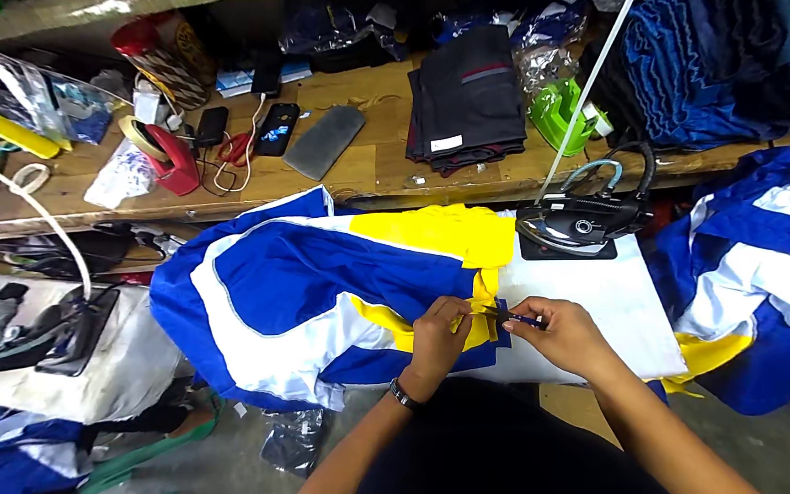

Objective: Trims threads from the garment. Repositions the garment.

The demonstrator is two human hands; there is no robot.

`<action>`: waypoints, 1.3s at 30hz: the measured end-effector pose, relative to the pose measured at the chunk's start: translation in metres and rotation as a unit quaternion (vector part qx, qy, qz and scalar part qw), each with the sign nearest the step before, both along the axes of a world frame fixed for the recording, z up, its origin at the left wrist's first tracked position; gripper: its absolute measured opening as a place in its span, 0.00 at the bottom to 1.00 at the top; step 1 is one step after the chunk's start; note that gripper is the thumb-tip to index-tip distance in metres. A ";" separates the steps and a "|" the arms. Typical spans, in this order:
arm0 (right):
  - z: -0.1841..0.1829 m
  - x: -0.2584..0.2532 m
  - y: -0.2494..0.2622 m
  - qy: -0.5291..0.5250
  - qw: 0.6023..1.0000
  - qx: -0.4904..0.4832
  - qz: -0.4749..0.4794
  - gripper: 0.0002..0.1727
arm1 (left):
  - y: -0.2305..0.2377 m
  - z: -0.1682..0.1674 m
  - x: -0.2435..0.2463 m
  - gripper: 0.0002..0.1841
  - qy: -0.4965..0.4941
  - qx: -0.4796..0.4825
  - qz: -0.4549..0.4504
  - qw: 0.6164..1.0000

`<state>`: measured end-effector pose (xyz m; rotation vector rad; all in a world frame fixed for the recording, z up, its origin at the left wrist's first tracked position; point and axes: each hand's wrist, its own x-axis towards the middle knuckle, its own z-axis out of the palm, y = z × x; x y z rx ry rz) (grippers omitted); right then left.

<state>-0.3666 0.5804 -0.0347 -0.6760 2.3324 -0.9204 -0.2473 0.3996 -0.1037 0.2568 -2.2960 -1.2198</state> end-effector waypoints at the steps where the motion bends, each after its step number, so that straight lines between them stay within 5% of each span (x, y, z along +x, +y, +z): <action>1: 0.001 0.001 0.001 0.004 1.000 0.007 0.000 0.13 | 0.000 0.000 0.000 0.03 0.005 -0.013 0.004 1.000; 9: 0.000 0.004 0.001 0.010 1.000 0.018 0.001 0.12 | 0.001 0.001 -0.001 0.01 0.016 -0.083 0.023 0.996; 39: -0.017 0.003 -0.002 0.016 0.999 -0.032 -0.021 0.10 | 0.005 -0.002 -0.001 0.02 0.049 -0.110 0.009 0.993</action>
